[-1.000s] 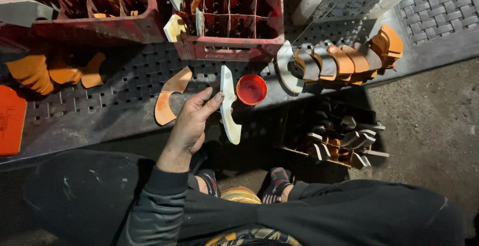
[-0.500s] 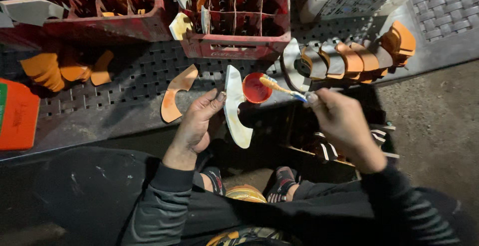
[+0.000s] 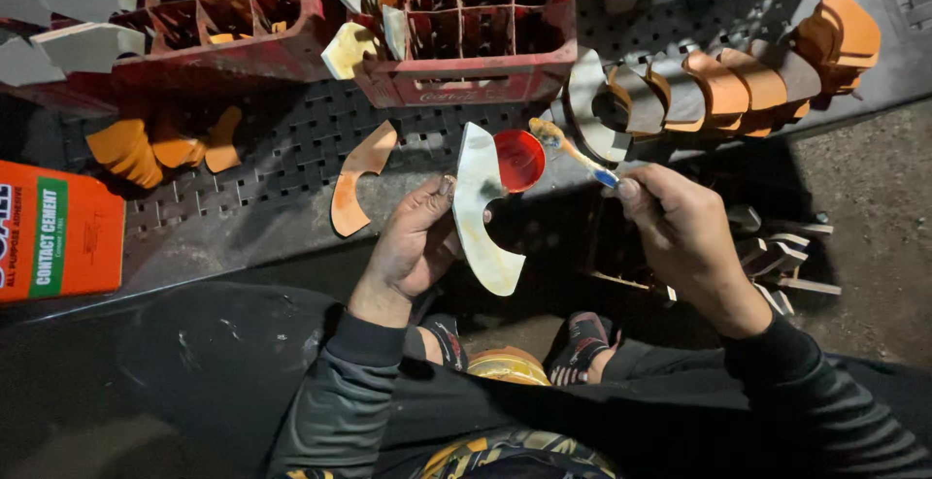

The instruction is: The person applies glue to curved shoe parts using a brush, dipping the brush into a red cup and coating each piece before placing it into a red crate. The person handles multiple shoe parts one at a time, alternating between white and orange pieces.

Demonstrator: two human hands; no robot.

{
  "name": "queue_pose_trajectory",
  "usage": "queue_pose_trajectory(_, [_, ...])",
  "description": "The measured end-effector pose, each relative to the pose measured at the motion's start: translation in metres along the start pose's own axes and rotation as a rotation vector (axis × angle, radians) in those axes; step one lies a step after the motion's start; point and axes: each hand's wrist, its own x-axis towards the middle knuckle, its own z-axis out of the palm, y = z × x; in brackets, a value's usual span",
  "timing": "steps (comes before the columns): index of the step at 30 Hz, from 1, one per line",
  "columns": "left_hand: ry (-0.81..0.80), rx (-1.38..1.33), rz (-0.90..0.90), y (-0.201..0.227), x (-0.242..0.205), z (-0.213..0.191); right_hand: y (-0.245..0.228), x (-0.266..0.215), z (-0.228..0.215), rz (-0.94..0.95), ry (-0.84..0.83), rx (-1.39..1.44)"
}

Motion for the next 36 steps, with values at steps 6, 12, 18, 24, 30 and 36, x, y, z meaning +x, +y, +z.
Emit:
queue_pose_trajectory(6, [-0.056,0.000,0.007,-0.004,0.005,0.000,0.004,-0.002,-0.008,0.203,-0.039,0.366])
queue_pose_trajectory(12, [-0.016,-0.004,-0.033,-0.007,0.006,0.006,-0.010,-0.005,0.000,-0.235,-0.019,0.065])
queue_pose_trajectory(18, [0.005,0.002,-0.047,-0.012,0.005,0.007,-0.008,-0.013,0.028,-0.283,-0.069,0.039])
queue_pose_trajectory(24, [-0.092,-0.015,-0.062,-0.020,0.002,0.006,0.007,-0.006,0.035,-0.144,0.067,0.028])
queue_pose_trajectory(30, [-0.027,-0.097,-0.077,-0.019,0.001,0.010,0.007,-0.017,0.045,-0.375,-0.003,0.113])
queue_pose_trajectory(36, [-0.068,-0.054,-0.122,-0.019,-0.002,0.012,0.015,-0.012,0.045,-0.209,0.066,0.106])
